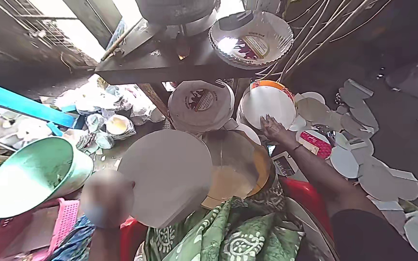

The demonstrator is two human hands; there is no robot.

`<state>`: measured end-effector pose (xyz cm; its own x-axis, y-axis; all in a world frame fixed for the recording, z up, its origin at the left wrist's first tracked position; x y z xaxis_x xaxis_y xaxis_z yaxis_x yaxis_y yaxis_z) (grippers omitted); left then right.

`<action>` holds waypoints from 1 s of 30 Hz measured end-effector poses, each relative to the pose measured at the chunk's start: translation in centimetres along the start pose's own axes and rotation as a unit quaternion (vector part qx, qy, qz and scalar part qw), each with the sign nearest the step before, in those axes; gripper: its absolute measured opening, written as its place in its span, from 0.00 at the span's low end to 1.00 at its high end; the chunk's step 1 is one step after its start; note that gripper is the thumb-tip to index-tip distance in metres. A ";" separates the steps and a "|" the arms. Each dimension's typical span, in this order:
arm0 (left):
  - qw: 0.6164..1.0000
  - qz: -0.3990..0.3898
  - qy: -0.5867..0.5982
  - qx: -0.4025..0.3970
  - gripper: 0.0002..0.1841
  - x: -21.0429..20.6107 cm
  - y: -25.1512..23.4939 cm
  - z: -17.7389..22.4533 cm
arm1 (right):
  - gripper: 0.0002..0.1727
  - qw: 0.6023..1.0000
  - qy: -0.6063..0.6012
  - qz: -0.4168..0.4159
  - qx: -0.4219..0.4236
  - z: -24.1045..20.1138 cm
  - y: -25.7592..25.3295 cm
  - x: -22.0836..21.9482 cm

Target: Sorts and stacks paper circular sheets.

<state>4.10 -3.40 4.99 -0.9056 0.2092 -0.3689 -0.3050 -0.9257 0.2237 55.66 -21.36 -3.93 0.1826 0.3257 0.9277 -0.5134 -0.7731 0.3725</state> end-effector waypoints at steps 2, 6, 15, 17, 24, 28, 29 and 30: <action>1.000 -0.010 0.004 0.003 0.15 0.1 0.0 -0.1 | 0.28 0.999 -0.028 0.031 0.029 0.9 -0.2 -0.1; 0.999 -0.040 0.011 0.004 0.14 0.8 -0.6 -0.2 | 0.16 0.985 -0.094 0.143 0.003 4.0 1.6 2.7; 0.996 0.004 0.038 -0.077 0.15 1.0 -0.7 -0.3 | 0.15 0.943 -0.012 0.330 -0.042 4.3 7.1 11.4; 0.988 0.032 0.072 -0.129 0.15 1.2 -1.0 -0.4 | 0.13 0.921 0.000 0.389 0.040 0.8 11.1 12.2; 0.960 0.093 0.171 -0.199 0.21 2.9 -2.4 -0.3 | 0.13 0.874 -0.106 0.167 0.444 -11.2 20.7 8.3; 0.960 0.079 0.176 -0.201 0.21 2.4 -1.9 -0.4 | 0.23 0.939 -0.149 0.015 0.311 -7.0 11.5 8.3; 0.963 0.086 0.164 -0.198 0.20 2.2 -1.7 -0.4 | 0.27 0.962 -0.104 0.092 0.237 -5.0 8.1 7.2; 0.965 0.099 0.142 -0.197 0.18 2.0 -1.5 -0.3 | 0.37 0.979 -0.042 0.127 0.152 -2.8 4.9 5.8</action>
<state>2.85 -1.69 3.67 -0.7998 -0.0264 -0.5997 0.0514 -0.9984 -0.0246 51.83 -21.76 3.19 0.1558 0.0668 0.9855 -0.2796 -0.9539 0.1089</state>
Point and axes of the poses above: each hand's wrist, its own y-axis away from the middle knuckle, its own x-axis out of the back of the hand, z = x × y, the point moved 1 cm from there along -y, towards the middle knuckle, and after that the axes turned 15 degrees about y, right-handed, at the moved point
